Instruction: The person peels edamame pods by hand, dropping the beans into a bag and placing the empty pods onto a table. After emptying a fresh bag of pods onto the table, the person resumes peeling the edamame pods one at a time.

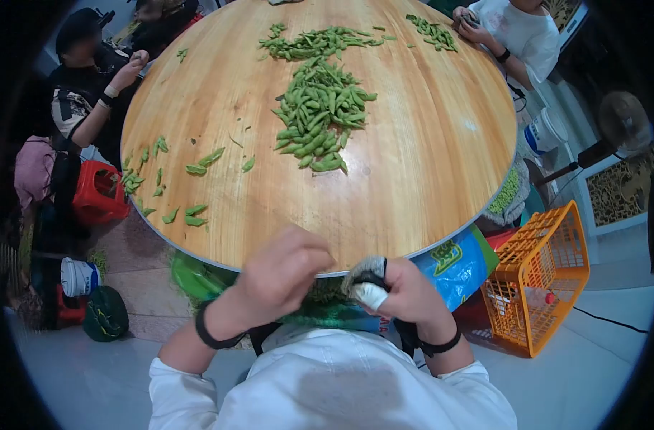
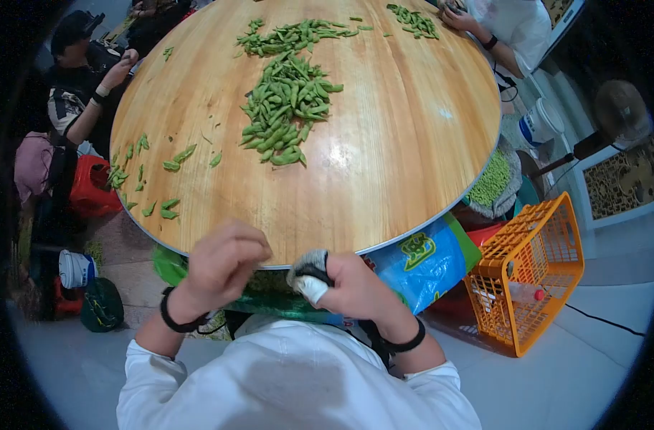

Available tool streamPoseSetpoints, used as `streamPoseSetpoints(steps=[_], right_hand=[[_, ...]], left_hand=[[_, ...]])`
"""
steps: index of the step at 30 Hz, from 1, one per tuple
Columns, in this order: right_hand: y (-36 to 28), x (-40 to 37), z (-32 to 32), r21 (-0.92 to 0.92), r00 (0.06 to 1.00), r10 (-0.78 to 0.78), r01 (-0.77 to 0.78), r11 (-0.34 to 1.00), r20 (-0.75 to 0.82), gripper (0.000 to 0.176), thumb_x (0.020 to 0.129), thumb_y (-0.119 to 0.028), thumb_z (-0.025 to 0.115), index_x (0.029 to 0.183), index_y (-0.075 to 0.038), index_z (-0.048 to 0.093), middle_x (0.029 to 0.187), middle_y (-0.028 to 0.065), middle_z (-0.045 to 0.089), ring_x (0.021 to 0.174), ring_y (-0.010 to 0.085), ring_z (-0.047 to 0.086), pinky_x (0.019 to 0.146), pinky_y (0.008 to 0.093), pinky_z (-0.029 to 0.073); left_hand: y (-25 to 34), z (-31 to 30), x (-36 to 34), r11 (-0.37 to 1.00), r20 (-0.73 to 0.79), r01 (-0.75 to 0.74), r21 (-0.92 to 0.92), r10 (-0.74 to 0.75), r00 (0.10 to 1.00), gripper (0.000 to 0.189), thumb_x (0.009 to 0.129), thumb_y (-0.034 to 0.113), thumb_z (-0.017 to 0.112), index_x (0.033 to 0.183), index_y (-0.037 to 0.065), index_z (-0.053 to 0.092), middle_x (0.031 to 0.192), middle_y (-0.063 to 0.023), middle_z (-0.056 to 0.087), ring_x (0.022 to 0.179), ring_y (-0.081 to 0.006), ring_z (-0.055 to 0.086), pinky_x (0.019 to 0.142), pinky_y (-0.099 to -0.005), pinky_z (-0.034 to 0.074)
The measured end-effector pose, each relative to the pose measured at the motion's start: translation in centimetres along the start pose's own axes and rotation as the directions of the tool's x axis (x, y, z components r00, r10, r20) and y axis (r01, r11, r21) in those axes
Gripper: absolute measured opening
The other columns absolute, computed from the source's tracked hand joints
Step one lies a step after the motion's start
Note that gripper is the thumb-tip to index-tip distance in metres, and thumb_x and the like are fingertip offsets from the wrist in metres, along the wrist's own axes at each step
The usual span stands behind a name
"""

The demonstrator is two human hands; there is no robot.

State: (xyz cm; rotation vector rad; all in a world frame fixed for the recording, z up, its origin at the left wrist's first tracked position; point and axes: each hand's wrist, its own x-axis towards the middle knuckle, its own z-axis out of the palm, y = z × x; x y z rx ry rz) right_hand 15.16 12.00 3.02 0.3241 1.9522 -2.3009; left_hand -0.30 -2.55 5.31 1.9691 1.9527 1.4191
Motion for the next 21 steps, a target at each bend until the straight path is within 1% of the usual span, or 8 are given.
streamPoseSetpoints(steps=[1, 3, 4, 6, 7, 9, 12, 21], right_hand=[[0.1, -0.1, -0.2, -0.282, 0.993, -0.114, 0.106, 0.953, -0.012, 0.015, 0.082, -0.011, 0.057, 0.093, 0.0, 0.06, 0.065, 0.0069, 0.056, 0.061, 0.0182, 0.056, 0.057, 0.0311, 0.044], [-0.6, -0.7, 0.0, -0.487, 0.994, -0.097, 0.064, 0.871, -0.042, 0.017, 0.079, -0.01, 0.057, 0.092, 0.0, 0.06, 0.068, 0.0176, 0.057, 0.063, 0.0295, 0.058, 0.058, 0.0357, 0.045], [-0.5, -0.8, -0.1, -0.49, 0.994, -0.104, 0.073, 0.869, -0.035, 0.017, 0.079, -0.01, 0.057, 0.092, 0.0, 0.06, 0.068, 0.0176, 0.057, 0.063, 0.0295, 0.058, 0.058, 0.0357, 0.045], [-0.1, -0.9, -0.1, -0.574, 0.992, -0.095, 0.033, 0.818, -0.078, 0.018, 0.079, -0.011, 0.057, 0.091, 0.001, 0.061, 0.072, 0.0228, 0.056, 0.066, 0.0362, 0.057, 0.059, 0.0378, 0.045], [-0.1, -0.7, 0.0, -0.576, 0.992, -0.101, 0.04, 0.816, -0.074, 0.018, 0.079, -0.011, 0.057, 0.091, 0.001, 0.061, 0.072, 0.0228, 0.056, 0.066, 0.0362, 0.057, 0.059, 0.0378, 0.045], [-0.3, -0.2, 0.4, -0.552, 0.987, -0.124, 0.046, 0.833, -0.104, 0.017, 0.079, -0.01, 0.057, 0.091, 0.002, 0.061, 0.071, 0.0219, 0.057, 0.067, 0.0369, 0.057, 0.06, 0.0385, 0.045], [0.1, 0.0, 0.9, -0.606, 0.977, -0.195, 0.103, 0.789, -0.088, 0.017, 0.08, -0.01, 0.056, 0.09, 0.003, 0.06, 0.072, 0.0219, 0.058, 0.067, 0.037, 0.057, 0.06, 0.0379, 0.045], [0.8, -0.3, 0.3, -0.481, 0.942, -0.266, 0.139, 0.866, -0.206, 0.015, 0.083, -0.009, 0.055, 0.09, 0.002, 0.061, 0.074, 0.0196, 0.059, 0.067, 0.0335, 0.059, 0.062, 0.0352, 0.047]], left_hand=[[-0.3, -1.0, 0.2, 1.0, -0.002, -0.002, 0.01, 0.002, 1.0, 0.021, 0.067, -0.011, 0.057, 0.082, 0.004, 0.056, 0.079, -0.0095, 0.058, 0.071, -0.0269, 0.057, 0.062, -0.0351, 0.045], [-2.0, -3.8, 0.9, 0.899, 0.113, 0.096, 0.427, -0.158, 0.981, 0.016, 0.069, -0.009, 0.056, 0.08, 0.003, 0.057, 0.078, -0.0107, 0.059, 0.079, -0.029, 0.057, 0.069, -0.0362, 0.045], [-3.2, -4.8, 1.0, 0.895, 0.108, 0.095, 0.435, -0.157, 0.982, 0.016, 0.069, -0.009, 0.056, 0.08, 0.003, 0.057, 0.078, -0.0107, 0.059, 0.079, -0.029, 0.057, 0.069, -0.0362, 0.045], [-6.3, -5.8, 1.2, 0.685, 0.194, 0.095, 0.722, -0.332, 0.923, 0.009, 0.071, -0.003, 0.058, 0.078, 0.002, 0.058, 0.079, -0.0123, 0.059, 0.084, -0.0305, 0.055, 0.074, -0.037, 0.044], [-7.3, -5.6, 2.1, 0.681, 0.19, 0.095, 0.726, -0.331, 0.924, 0.009, 0.071, -0.003, 0.058, 0.078, 0.002, 0.058, 0.079, -0.0123, 0.059, 0.084, -0.0305, 0.055, 0.074, -0.037, 0.044], [-9.1, -4.4, 4.4, 0.841, 0.137, 0.114, 0.529, -0.217, 0.966, 0.008, 0.073, 0.003, 0.062, 0.081, 0.002, 0.06, 0.079, -0.0131, 0.059, 0.081, -0.0314, 0.055, 0.071, -0.0372, 0.045], [-11.6, -1.3, 7.1, 0.902, 0.055, 0.231, 0.364, -0.268, 0.962, 0.013, 0.072, 0.006, 0.066, 0.085, 0.004, 0.062, 0.079, -0.0134, 0.057, 0.079, -0.033, 0.054, 0.068, -0.0378, 0.045], [-13.8, 1.2, 7.2, 0.895, 0.094, 0.186, 0.406, -0.243, 0.965, 0.018, 0.069, 0.004, 0.066, 0.086, 0.003, 0.058, 0.085, -0.0163, 0.051, 0.082, -0.034, 0.054, 0.07, -0.0401, 0.045]])
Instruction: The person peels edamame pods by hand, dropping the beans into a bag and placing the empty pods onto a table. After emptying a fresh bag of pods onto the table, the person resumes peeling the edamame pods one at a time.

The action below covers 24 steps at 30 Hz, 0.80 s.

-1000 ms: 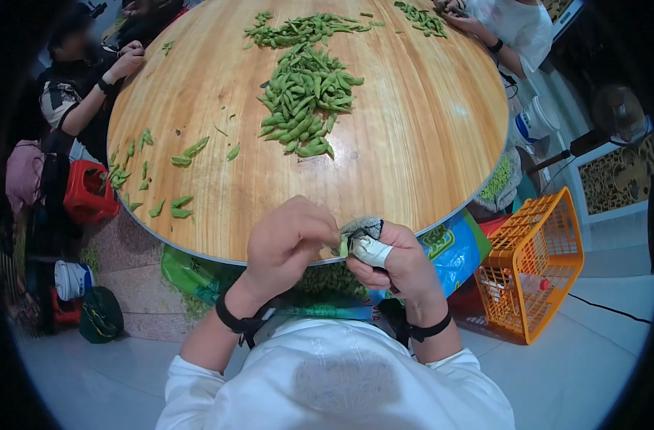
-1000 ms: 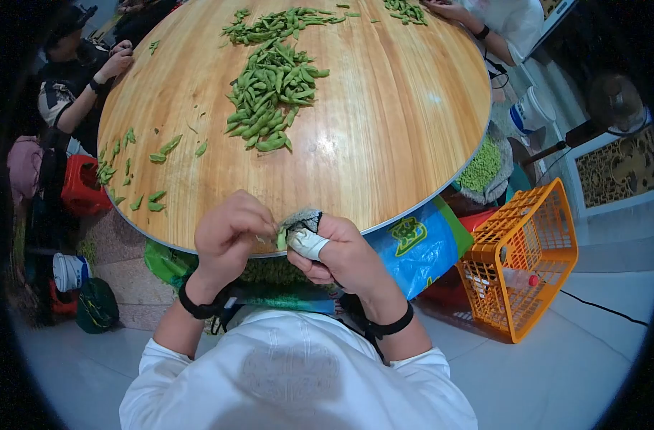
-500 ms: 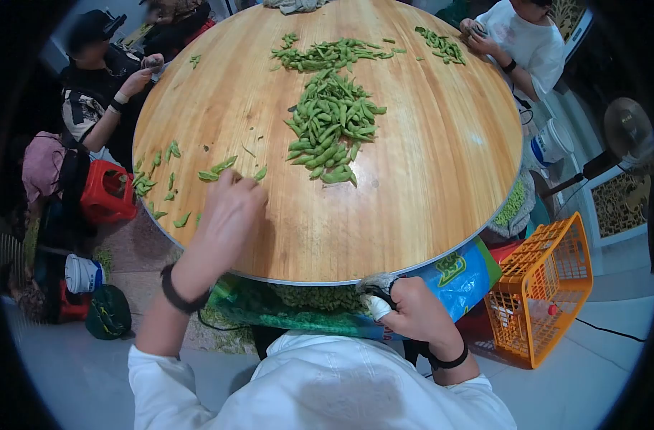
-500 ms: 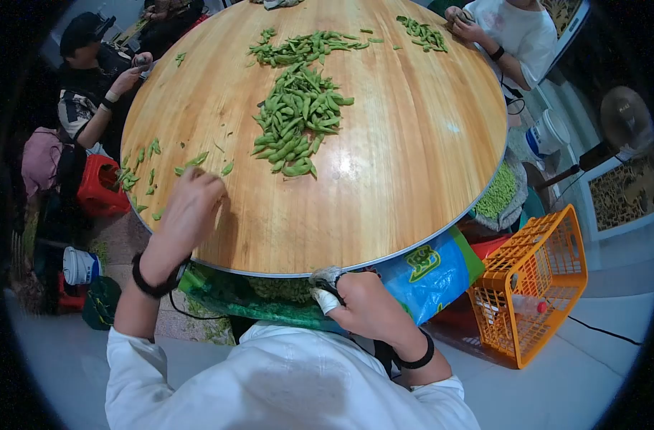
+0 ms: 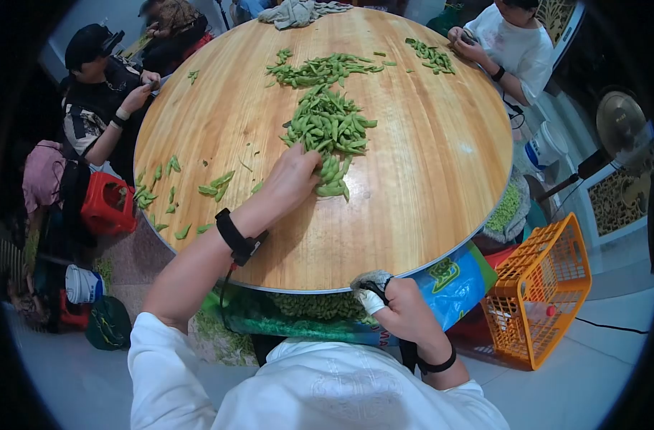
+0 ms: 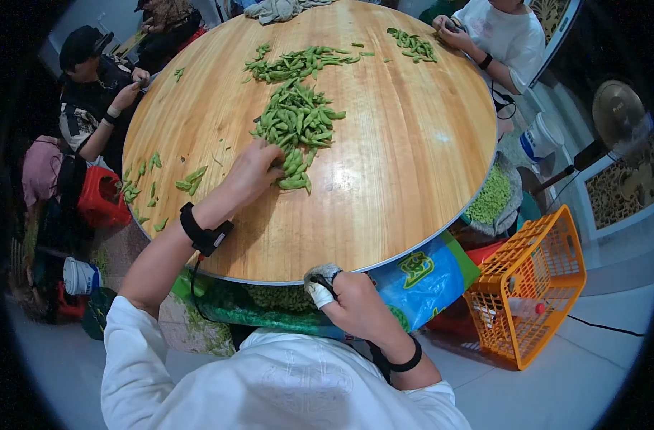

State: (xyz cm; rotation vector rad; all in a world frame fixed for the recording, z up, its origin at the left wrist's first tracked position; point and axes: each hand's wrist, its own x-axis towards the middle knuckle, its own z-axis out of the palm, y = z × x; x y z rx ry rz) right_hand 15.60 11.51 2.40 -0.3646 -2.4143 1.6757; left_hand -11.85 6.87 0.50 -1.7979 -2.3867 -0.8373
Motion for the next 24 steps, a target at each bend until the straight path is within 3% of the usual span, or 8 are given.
streamPoseSetpoints(steps=[5, 6, 7, 8, 10, 11, 22, 24], right_hand=[[0.0, 0.9, 0.2, 0.077, 0.996, 0.026, -0.019, 0.997, -0.087, 0.018, 0.085, -0.01, 0.053, 0.097, 0.002, 0.06, 0.074, 0.0169, 0.061, 0.067, 0.0279, 0.062, 0.062, 0.0328, 0.047], [0.1, 1.0, 0.1, 0.132, 0.986, 0.064, -0.044, 0.99, -0.151, 0.02, 0.086, -0.01, 0.052, 0.1, 0.002, 0.059, 0.073, 0.0159, 0.061, 0.068, 0.0254, 0.062, 0.063, 0.032, 0.047], [-0.3, 1.2, -0.3, 0.173, 0.986, 0.079, -0.053, 0.983, -0.146, 0.023, 0.087, -0.01, 0.05, 0.104, 0.003, 0.057, 0.072, 0.014, 0.06, 0.065, 0.0224, 0.06, 0.062, 0.0316, 0.046], [-0.4, 1.4, -0.4, 0.172, 0.985, 0.089, -0.063, 0.983, -0.148, 0.023, 0.087, -0.01, 0.05, 0.104, 0.003, 0.057, 0.072, 0.014, 0.06, 0.065, 0.0224, 0.06, 0.062, 0.0316, 0.046], [-0.4, 1.9, -0.5, 0.202, 0.984, 0.085, -0.053, 0.978, -0.158, 0.023, 0.087, -0.01, 0.049, 0.105, 0.003, 0.057, 0.07, 0.0128, 0.058, 0.062, 0.0219, 0.057, 0.06, 0.0313, 0.045], [-0.4, 2.2, -0.3, 0.211, 0.983, 0.064, -0.027, 0.977, -0.17, 0.024, 0.087, -0.01, 0.049, 0.107, 0.003, 0.056, 0.07, 0.0124, 0.056, 0.06, 0.0223, 0.053, 0.059, 0.0308, 0.044], [1.1, 2.1, 0.2, 0.176, 0.993, 0.077, -0.06, 0.983, -0.086, 0.015, 0.086, -0.01, 0.05, 0.089, 0.004, 0.055, 0.063, 0.0145, 0.049, 0.056, 0.0247, 0.05, 0.053, 0.034, 0.04], [1.9, 2.0, 0.3, 0.155, 0.997, 0.044, -0.035, 0.987, -0.057, 0.025, 0.092, -0.015, 0.048, 0.112, -0.001, 0.055, 0.064, -0.0033, 0.051, 0.051, 0.0033, 0.042, 0.045, 0.0195, 0.033]], left_hand=[[2.0, -2.6, -0.9, 0.997, -0.047, 0.052, -0.062, -0.055, 0.997, 0.016, 0.072, 0.001, 0.064, 0.088, 0.002, 0.058, 0.084, -0.013, 0.055, 0.079, -0.0269, 0.056, 0.068, -0.0355, 0.046], [2.6, -3.6, -1.1, 0.831, 0.093, 0.282, -0.48, -0.272, 0.958, 0.016, 0.075, 0.002, 0.063, 0.09, 0.003, 0.058, 0.087, -0.009, 0.057, 0.078, -0.0205, 0.057, 0.067, -0.031, 0.046], [3.3, -4.2, -1.4, 0.451, 0.311, 0.476, -0.755, -0.392, 0.866, 0.015, 0.079, 0.003, 0.062, 0.093, 0.003, 0.058, 0.089, -0.0049, 0.059, 0.077, -0.0142, 0.057, 0.066, -0.0265, 0.046], [4.1, -4.1, -2.0, 0.444, 0.319, 0.479, -0.757, -0.389, 0.864, 0.015, 0.079, 0.003, 0.062, 0.093, 0.003, 0.058, 0.089, -0.0049, 0.059, 0.077, -0.0142, 0.057, 0.066, -0.0265, 0.046], [5.7, -3.5, -3.6, -0.013, 0.429, 0.478, -0.878, -0.461, 0.777, 0.017, 0.082, 0.004, 0.061, 0.099, 0.003, 0.057, 0.091, -0.0013, 0.06, 0.075, -0.0069, 0.056, 0.064, -0.0209, 0.045], [5.9, -3.1, -4.4, -0.098, 0.429, 0.424, -0.9, -0.366, 0.826, 0.017, 0.082, 0.003, 0.061, 0.098, 0.003, 0.056, 0.088, -0.0021, 0.06, 0.076, -0.0083, 0.057, 0.064, -0.0203, 0.046], [8.5, 0.6, -7.7, -0.131, 0.29, 0.259, -0.957, -0.389, 0.875, 0.018, 0.079, -0.006, 0.06, 0.094, 0.002, 0.056, 0.087, -0.0071, 0.064, 0.077, -0.0123, 0.061, 0.069, -0.0226, 0.049], [8.4, 0.6, -7.7, -0.081, 0.236, 0.222, -0.972, -0.356, 0.904, 0.017, 0.079, -0.006, 0.06, 0.094, 0.002, 0.056, 0.087, -0.0073, 0.064, 0.077, -0.0128, 0.062, 0.069, -0.0232, 0.05]])
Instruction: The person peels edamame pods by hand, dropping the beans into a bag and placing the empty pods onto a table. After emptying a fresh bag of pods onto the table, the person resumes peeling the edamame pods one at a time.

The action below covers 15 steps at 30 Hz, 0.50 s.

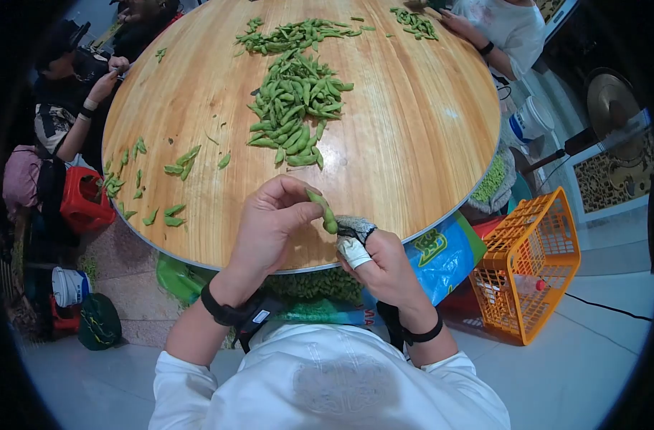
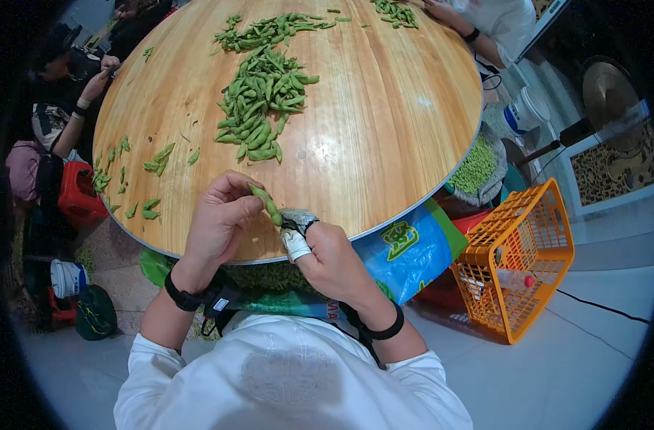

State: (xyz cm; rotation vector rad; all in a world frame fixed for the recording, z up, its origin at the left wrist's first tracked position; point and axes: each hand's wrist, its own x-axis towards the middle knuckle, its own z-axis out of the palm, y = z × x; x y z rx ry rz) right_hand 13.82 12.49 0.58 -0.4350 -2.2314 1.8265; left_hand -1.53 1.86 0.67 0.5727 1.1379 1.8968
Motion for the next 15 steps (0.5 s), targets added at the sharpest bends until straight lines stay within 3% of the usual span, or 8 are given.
streamPoseSetpoints(steps=[4, 13, 15], right_hand=[[-0.7, 0.0, -0.1, 0.005, 0.999, 0.023, -0.023, 1.0, 0.043, 0.026, 0.091, -0.014, 0.049, 0.113, -0.001, 0.055, 0.064, -0.0028, 0.051, 0.053, 0.0041, 0.042, 0.047, 0.02, 0.034], [-0.3, -0.1, 0.7, -0.019, 0.996, -0.069, 0.068, 0.998, -0.059, 0.024, 0.09, -0.012, 0.05, 0.111, 0.0, 0.055, 0.066, -0.0021, 0.05, 0.056, 0.0046, 0.043, 0.05, 0.0199, 0.035], [-0.5, -0.2, 0.8, 0.17, 0.992, 0.054, -0.034, 0.985, -0.113, 0.02, 0.085, -0.005, 0.049, 0.103, 0.002, 0.055, 0.069, 0.014, 0.053, 0.06, 0.0213, 0.052, 0.058, 0.0312, 0.043]], left_hand=[[0.1, 0.0, -0.2, 0.999, -0.025, -0.008, 0.05, 0.01, 1.0, 0.017, 0.079, -0.005, 0.061, 0.094, 0.002, 0.057, 0.086, -0.0075, 0.064, 0.077, -0.0131, 0.062, 0.069, -0.0233, 0.05], [0.2, 0.4, -1.0, 0.992, -0.072, -0.012, 0.125, 0.021, 0.997, 0.017, 0.078, -0.007, 0.059, 0.094, 0.0, 0.057, 0.086, -0.0092, 0.064, 0.077, -0.0144, 0.063, 0.069, -0.0243, 0.051], [0.2, 0.6, -1.2, 0.984, -0.043, -0.081, 0.156, 0.088, 0.995, 0.018, 0.077, -0.007, 0.059, 0.093, -0.001, 0.057, 0.085, -0.01, 0.063, 0.077, -0.0152, 0.062, 0.07, -0.0256, 0.051]])
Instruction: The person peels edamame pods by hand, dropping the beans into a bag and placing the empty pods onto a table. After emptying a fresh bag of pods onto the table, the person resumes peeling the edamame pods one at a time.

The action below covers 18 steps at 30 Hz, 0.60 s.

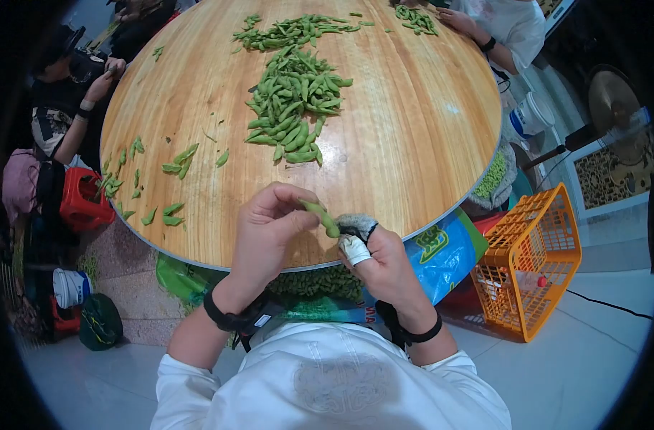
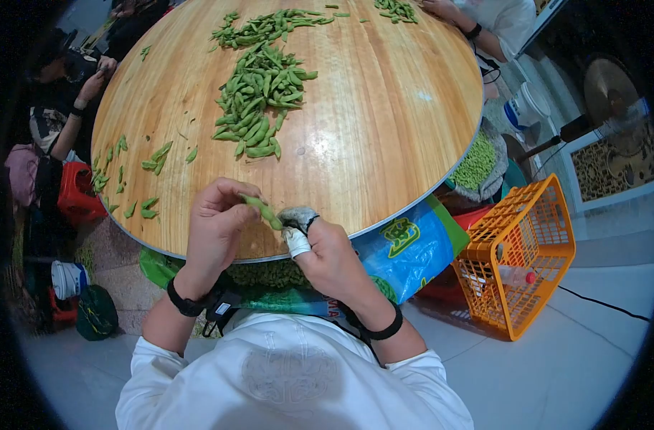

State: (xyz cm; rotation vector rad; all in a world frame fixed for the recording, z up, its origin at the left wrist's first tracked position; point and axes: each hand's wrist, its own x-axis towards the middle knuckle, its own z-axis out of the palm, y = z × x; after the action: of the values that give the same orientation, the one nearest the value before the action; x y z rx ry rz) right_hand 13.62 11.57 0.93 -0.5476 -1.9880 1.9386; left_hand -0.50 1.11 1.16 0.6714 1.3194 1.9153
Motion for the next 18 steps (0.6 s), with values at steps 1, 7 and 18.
streamPoseSetpoints(steps=[1, 7, 18], right_hand=[[0.0, 0.0, -0.1, 0.0, 1.0, 0.0, 0.0, 1.0, -0.003, 0.02, 0.085, -0.005, 0.049, 0.103, 0.002, 0.055, 0.069, 0.014, 0.053, 0.06, 0.0213, 0.052, 0.058, 0.0312, 0.043], [-1.8, -0.4, -0.8, -0.114, 0.999, -0.017, 0.02, 0.993, 0.032, 0.02, 0.085, -0.009, 0.05, 0.101, 0.003, 0.055, 0.067, 0.0159, 0.052, 0.058, 0.0249, 0.052, 0.057, 0.0335, 0.043], [-1.3, 0.6, -1.0, -0.367, 0.963, -0.174, 0.24, 0.898, 0.204, 0.01, 0.077, -0.004, 0.05, 0.082, 0.004, 0.052, 0.063, 0.0234, 0.049, 0.062, 0.0419, 0.052, 0.054, 0.0449, 0.038]], left_hand=[[0.2, 0.2, -0.2, 1.0, 0.003, 0.001, 0.0, -0.001, 1.0, 0.018, 0.077, -0.007, 0.059, 0.093, -0.001, 0.057, 0.085, -0.01, 0.063, 0.077, -0.0152, 0.062, 0.07, -0.0256, 0.051], [0.8, 0.2, -0.2, 0.999, 0.016, 0.032, 0.03, -0.032, 0.999, 0.017, 0.076, -0.008, 0.059, 0.092, -0.001, 0.059, 0.086, -0.0075, 0.065, 0.077, -0.011, 0.061, 0.068, -0.0233, 0.049], [0.7, 0.1, -0.5, 0.996, 0.043, 0.034, 0.077, -0.037, 0.998, 0.013, 0.078, -0.006, 0.061, 0.09, -0.002, 0.059, 0.084, -0.0059, 0.064, 0.075, -0.0105, 0.061, 0.068, -0.0225, 0.049]])
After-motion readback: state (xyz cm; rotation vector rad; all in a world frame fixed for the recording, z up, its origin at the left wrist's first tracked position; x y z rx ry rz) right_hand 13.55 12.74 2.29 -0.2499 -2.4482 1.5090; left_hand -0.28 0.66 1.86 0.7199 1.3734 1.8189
